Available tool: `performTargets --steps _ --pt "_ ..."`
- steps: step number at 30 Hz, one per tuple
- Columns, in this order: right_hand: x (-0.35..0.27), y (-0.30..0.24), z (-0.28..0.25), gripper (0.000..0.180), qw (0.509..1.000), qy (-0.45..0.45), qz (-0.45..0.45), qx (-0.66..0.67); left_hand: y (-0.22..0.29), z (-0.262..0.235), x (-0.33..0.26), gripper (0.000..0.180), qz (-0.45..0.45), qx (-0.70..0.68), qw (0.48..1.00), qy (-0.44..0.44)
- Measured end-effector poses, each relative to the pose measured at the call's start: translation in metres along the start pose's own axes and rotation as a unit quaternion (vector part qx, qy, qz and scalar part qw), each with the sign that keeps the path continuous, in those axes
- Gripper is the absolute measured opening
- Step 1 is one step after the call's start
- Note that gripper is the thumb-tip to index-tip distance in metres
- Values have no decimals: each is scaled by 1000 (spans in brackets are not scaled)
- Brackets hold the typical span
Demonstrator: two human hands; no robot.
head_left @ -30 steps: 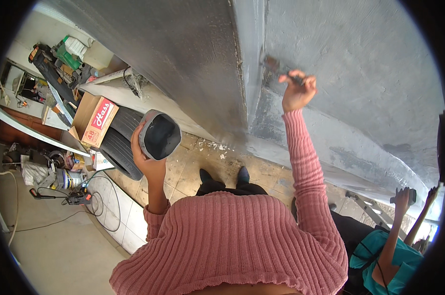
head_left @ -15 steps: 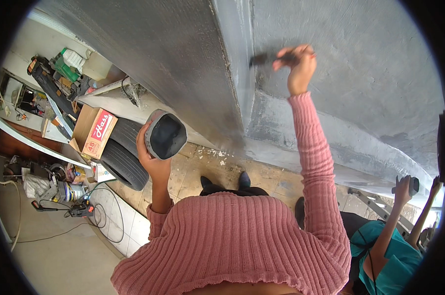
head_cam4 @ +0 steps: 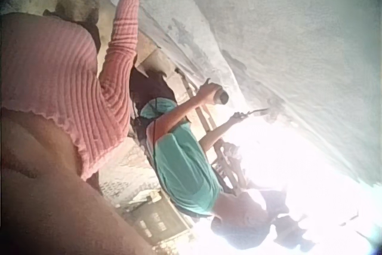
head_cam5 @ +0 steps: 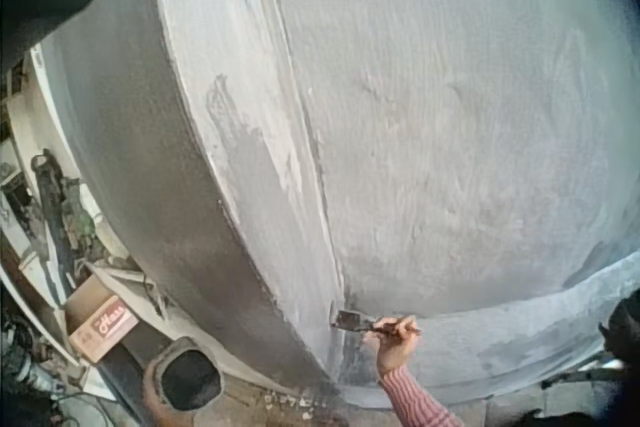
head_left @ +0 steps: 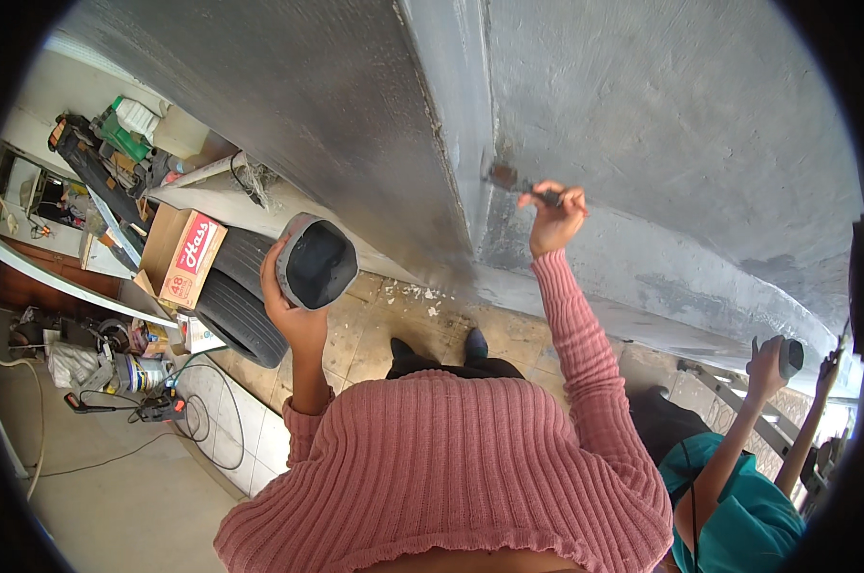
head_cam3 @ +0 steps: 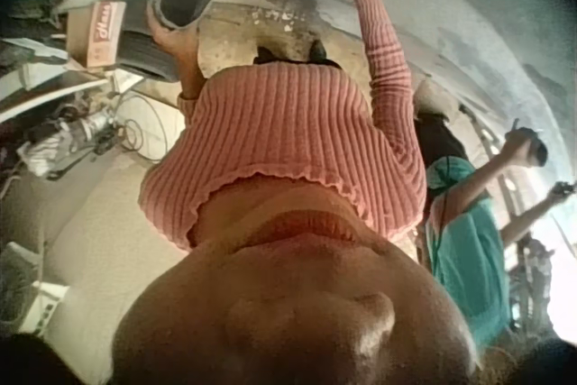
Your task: The person paints a concrete wall with a handheld paint brush, dipping it into a small container of paint and applying the paint to the wall.
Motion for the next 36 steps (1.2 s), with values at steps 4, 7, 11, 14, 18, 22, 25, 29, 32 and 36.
performTargets --steps 4,7,11,14,18,22,25,29,32,36 --pt "-11 10 -36 10 976 7 107 -189 5 0 3 69 8 8 1000 5" --pt "8 1 -2 13 980 -25 101 -168 4 0 2 70 18 0 1000 6" --pt "58 -45 86 17 991 -73 35 -109 -1 -5 -2 70 13 2 1000 11" --pt "98 -75 130 27 996 -91 -19 -7 -4 -7 -5 81 9 35 999 -7" --pt "109 -89 160 18 970 -103 -65 212 -2 -8 -5 81 7 47 999 -5" --pt "58 -40 112 20 985 -88 -33 144 -5 -15 -5 80 24 51 998 5" --pt "10 -8 32 20 997 2 -11 73 -5 -18 -7 80 5 73 997 7" --pt "-33 6 -40 14 990 23 74 -118 -8 -20 -10 79 -4 58 998 7" --pt "-25 7 -36 11 965 -10 125 -231 -6 -17 -9 79 1 47 999 3" --pt "35 -21 54 15 977 -97 53 -184 -3 -17 -12 71 -11 22 999 25"
Point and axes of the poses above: each hand's wrist, its own x-axis towards the middle knuckle, its own z-axis out of the palm, y = z × x, the point moved 4 cm from there along x, towards the middle knuckle, and after that the axes turned 3 degrees about y, right-handed, at the moved point
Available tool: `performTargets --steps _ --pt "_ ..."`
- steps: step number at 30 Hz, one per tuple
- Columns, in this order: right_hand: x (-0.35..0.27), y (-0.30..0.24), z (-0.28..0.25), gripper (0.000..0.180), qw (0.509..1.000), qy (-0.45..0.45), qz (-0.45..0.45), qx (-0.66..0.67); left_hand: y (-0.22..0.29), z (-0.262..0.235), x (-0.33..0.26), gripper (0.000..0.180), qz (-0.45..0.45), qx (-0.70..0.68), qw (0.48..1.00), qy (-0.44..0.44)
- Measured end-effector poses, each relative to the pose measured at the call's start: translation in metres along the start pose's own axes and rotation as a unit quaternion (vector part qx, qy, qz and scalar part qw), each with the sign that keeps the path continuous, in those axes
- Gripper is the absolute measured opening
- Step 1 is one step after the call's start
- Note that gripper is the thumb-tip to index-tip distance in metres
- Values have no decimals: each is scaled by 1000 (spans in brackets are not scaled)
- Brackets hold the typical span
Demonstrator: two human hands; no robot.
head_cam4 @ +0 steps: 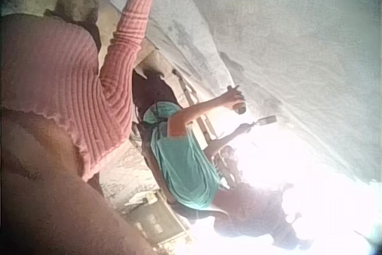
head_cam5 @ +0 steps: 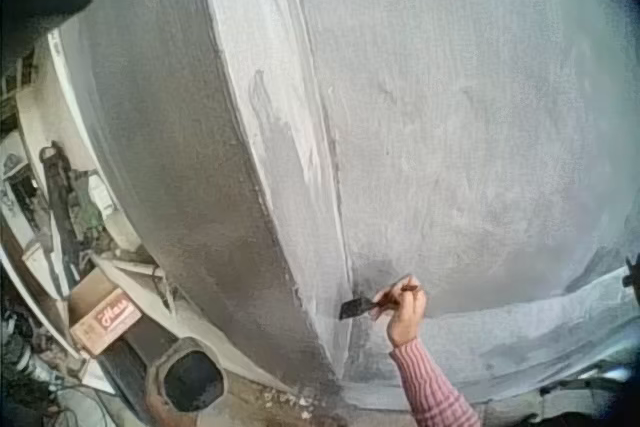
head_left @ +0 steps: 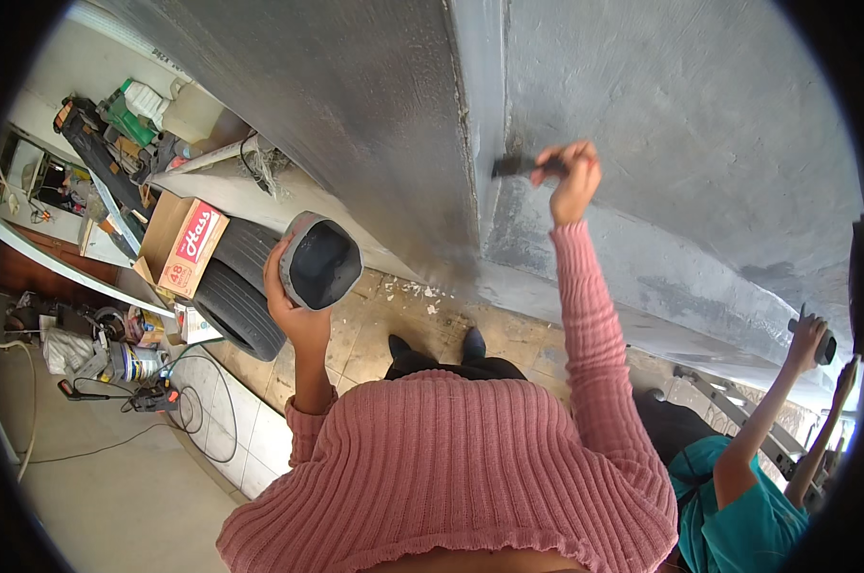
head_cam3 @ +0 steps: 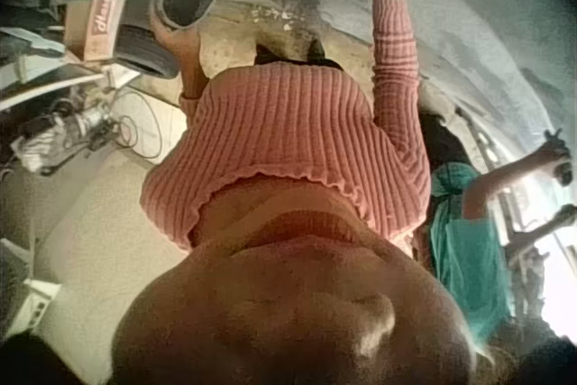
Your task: The person paints a concrete wall with a handheld paint brush, dipping it into a small container of paint and applying the paint to the wall.
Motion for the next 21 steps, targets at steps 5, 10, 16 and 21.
performTargets --steps 5,10,16,21 --pt "64 -73 34 22 982 27 -112 148 1 -2 -1 70 3 -5 1000 3" --pt "27 -2 -1 21 954 36 -143 260 -3 -10 -2 79 23 29 999 -16" --pt "-60 83 -66 21 986 150 69 37 -2 -5 1 71 -12 -9 1000 -20" --pt "-9 14 -11 12 999 35 7 6 -2 1 1 76 13 3 999 -40"
Point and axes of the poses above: each hand's wrist, its own x-axis towards the middle knuckle, its own z-axis out of the palm, y = z × x, the point moved 4 cm from there along x, towards the middle knuckle, and after that the axes turned 3 degrees about y, right-handed, at the moved point
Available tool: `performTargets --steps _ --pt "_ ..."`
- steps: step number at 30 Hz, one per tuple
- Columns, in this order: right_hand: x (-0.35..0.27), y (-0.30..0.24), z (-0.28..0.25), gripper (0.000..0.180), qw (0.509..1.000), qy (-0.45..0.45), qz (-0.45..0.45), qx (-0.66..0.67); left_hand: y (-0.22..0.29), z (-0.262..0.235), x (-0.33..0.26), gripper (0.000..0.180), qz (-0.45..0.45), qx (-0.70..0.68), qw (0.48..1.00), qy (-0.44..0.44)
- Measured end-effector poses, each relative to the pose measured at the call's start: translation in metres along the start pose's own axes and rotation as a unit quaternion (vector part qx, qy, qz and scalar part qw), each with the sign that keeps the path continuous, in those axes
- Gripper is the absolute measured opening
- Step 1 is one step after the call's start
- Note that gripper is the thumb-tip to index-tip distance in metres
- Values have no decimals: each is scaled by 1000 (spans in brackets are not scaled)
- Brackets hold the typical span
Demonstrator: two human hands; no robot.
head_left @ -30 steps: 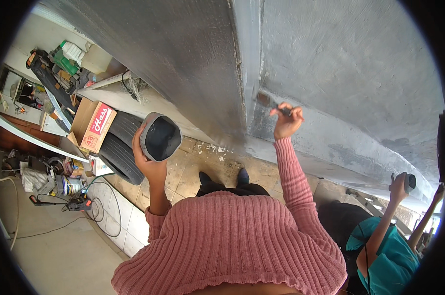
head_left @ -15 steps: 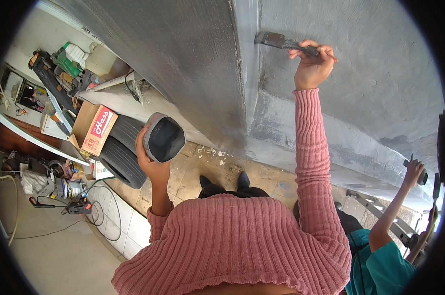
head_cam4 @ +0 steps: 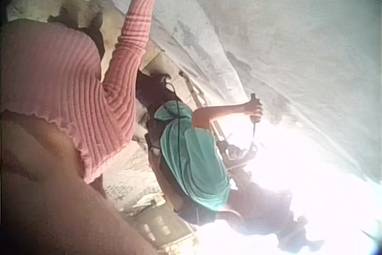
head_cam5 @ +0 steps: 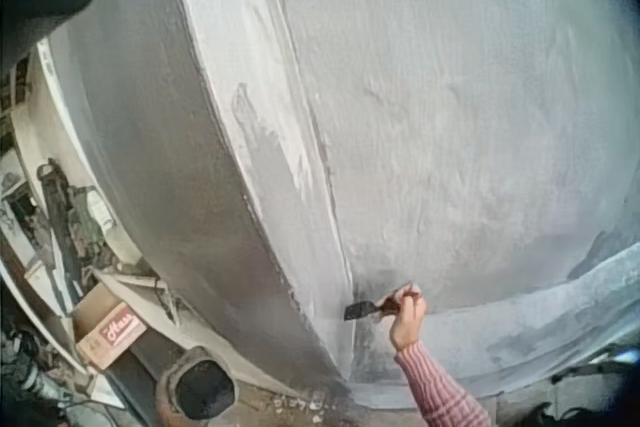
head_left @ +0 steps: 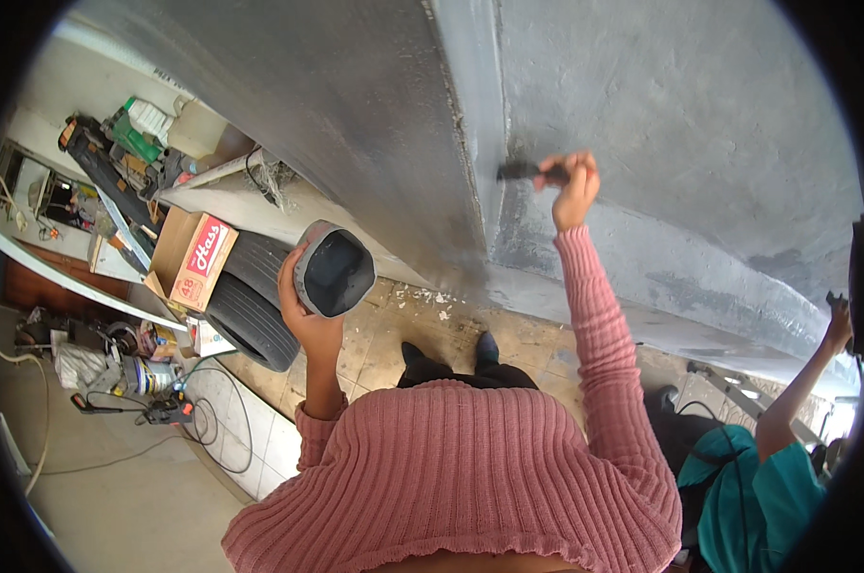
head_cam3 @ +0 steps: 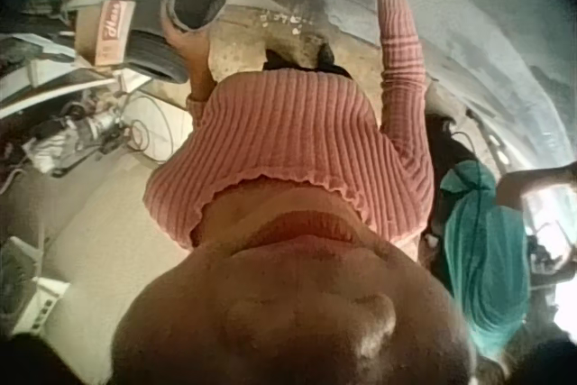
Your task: The person paints a concrete wall with a handheld paint brush, dipping it into a small container of paint and applying the paint to the wall.
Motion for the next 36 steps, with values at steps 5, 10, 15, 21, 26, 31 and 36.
performTargets --steps 5,10,15,21,26,31,36 --pt "59 -130 83 18 982 -85 -150 75 -2 4 -1 81 13 -2 1000 -10" --pt "62 -203 114 16 917 -134 -246 284 -2 3 -1 81 -12 -7 1000 -5" --pt "20 -134 95 21 918 -62 -156 360 7 2 3 71 -15 -19 1000 17" --pt "-69 5 -22 11 980 67 -29 185 -2 1 -2 71 -16 -11 1000 15" --pt "-79 48 -61 11 993 -11 106 -49 3 6 0 70 -20 -33 999 6" --pt "-4 -21 4 14 998 -38 1 44 6 6 -2 71 -8 -41 999 15" --pt "32 -83 39 17 977 13 -68 201 7 -3 -8 72 -15 -30 999 33"
Point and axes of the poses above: each hand's wrist, its own x-axis towards the middle knuckle, its own z-axis out of the palm, y = z × x, the point moved 4 cm from there along x, towards the middle knuckle, and after that the axes turned 3 degrees about y, right-handed, at the moved point
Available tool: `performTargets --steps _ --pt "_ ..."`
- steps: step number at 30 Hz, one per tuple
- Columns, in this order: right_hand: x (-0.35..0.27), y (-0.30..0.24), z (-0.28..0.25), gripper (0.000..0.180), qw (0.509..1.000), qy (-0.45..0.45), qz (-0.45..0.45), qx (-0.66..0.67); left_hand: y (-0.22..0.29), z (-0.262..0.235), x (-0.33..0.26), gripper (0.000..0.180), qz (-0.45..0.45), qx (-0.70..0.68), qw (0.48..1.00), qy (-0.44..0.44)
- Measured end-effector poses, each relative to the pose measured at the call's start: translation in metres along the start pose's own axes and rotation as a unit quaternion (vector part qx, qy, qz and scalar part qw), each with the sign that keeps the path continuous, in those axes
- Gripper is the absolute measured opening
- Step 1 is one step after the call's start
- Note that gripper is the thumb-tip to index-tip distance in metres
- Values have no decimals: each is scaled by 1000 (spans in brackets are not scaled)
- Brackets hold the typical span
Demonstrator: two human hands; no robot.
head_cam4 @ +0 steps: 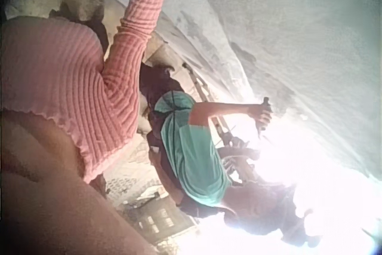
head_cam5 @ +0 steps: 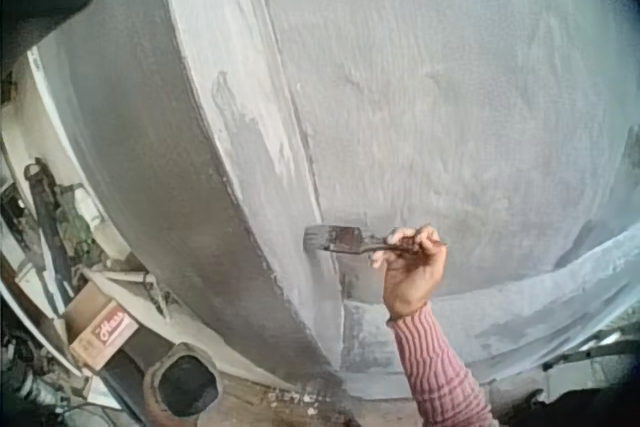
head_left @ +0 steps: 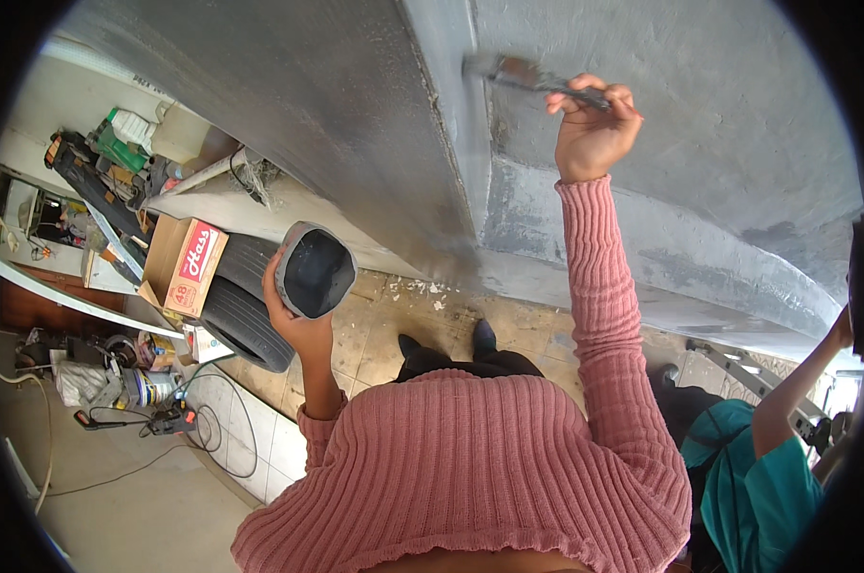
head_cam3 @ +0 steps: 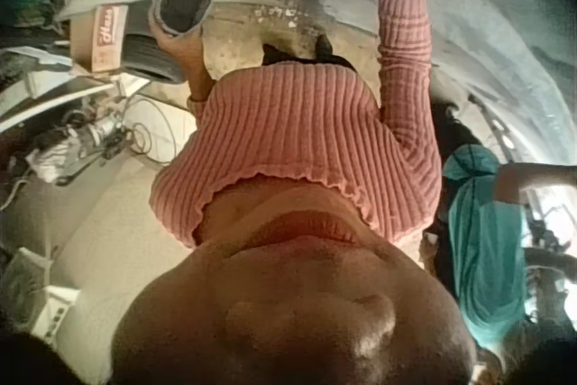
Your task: The person paints a concrete wall with a handheld paint brush, dipping it into a small container of paint and applying the paint to the wall.
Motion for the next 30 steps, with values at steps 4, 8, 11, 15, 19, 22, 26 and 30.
performTargets --steps 4,8,11,15,19,22,26,30 --pt "-36 22 -18 16 984 32 28 171 0 -9 -7 72 -5 23 1000 9" --pt "-117 65 -112 15 983 134 93 79 -4 -17 -6 71 -7 38 999 23" --pt "-158 62 -153 12 978 149 135 -47 -4 -15 -3 71 -18 75 997 19" --pt "-160 59 -156 9 960 93 137 -227 -1 -2 5 71 -11 43 999 13" --pt "-130 55 -109 6 973 20 113 -201 4 6 10 72 9 -4 1000 4" --pt "-95 38 -72 4 982 -20 75 -170 2 11 10 71 37 4 999 -1" --pt "-33 -10 4 9 991 -65 53 -100 -5 7 4 71 19 -6 1000 -8" --pt "21 -55 87 19 988 -139 31 -66 0 0 6 71 15 -3 1000 -2"
Point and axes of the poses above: each hand's wrist, its own x-axis towards the middle knuckle, its own z-axis out of the palm, y = z × x, the point moved 4 cm from there along x, towards the middle knuckle, and after that the axes turned 3 degrees about y, right-handed, at the moved point
